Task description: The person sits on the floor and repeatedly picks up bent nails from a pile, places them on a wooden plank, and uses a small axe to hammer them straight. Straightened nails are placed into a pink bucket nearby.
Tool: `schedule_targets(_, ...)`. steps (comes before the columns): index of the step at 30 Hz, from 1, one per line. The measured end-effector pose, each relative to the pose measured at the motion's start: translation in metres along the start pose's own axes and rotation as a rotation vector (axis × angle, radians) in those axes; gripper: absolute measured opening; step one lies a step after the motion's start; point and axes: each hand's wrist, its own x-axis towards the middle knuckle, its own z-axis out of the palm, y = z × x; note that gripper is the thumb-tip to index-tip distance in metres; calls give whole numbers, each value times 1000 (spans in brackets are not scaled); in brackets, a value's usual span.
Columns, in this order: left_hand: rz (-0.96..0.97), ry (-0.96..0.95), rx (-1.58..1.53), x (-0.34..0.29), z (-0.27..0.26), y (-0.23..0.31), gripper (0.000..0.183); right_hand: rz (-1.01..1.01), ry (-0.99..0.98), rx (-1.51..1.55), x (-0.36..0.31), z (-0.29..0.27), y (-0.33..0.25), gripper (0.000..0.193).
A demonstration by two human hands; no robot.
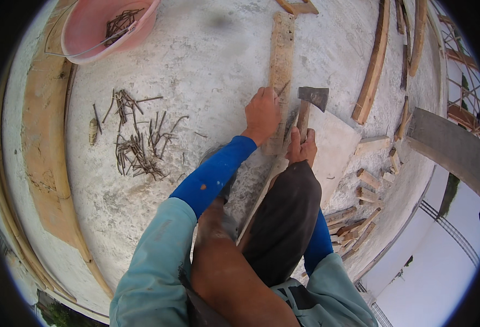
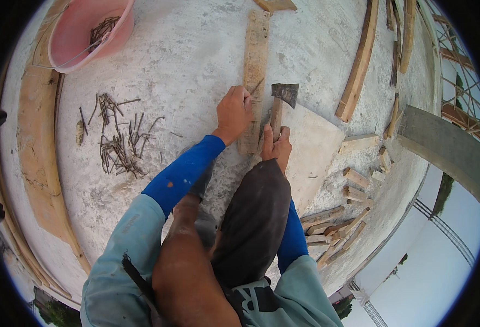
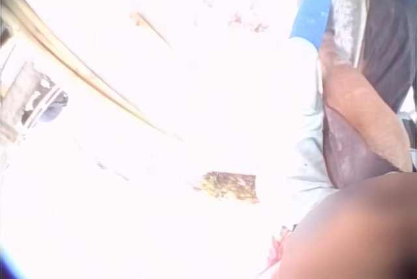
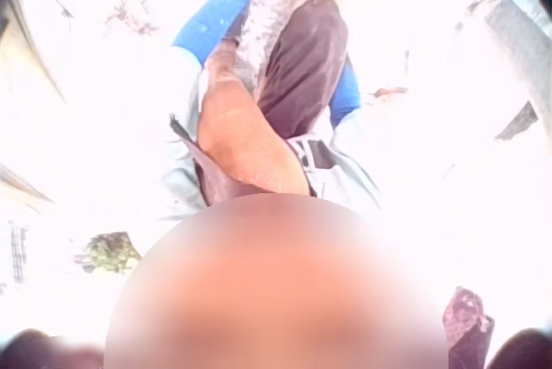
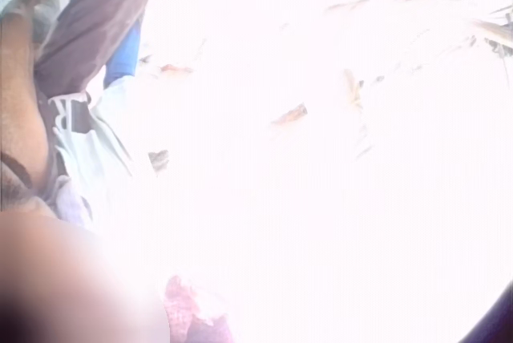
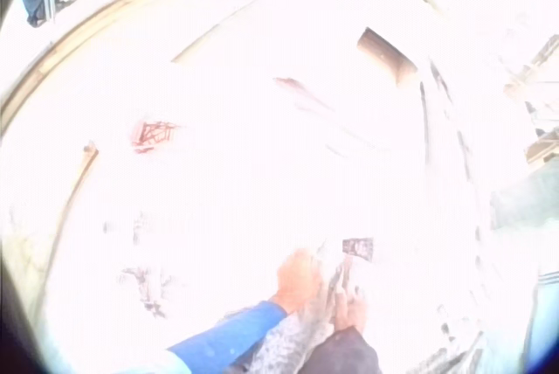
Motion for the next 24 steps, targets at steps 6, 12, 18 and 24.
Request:
schedule_targets(6, 18, 42, -164, -2, 1, -9, 14, -279, -3, -217, 1, -13, 2, 46)
schedule_targets(12, -58, -48, -182, 4, -1, -12, 14, -290, -58, -322, 13, -14, -15, 40)
schedule_targets(18, 24, -1, -61, -1, 4, -6, 12, -301, -52, -393, 14, -10, -18, 40)
schedule_targets(24, -15, -3, 23, 9, -20, 8, 11, -29, -91, -37, 3, -2, -22, 46)
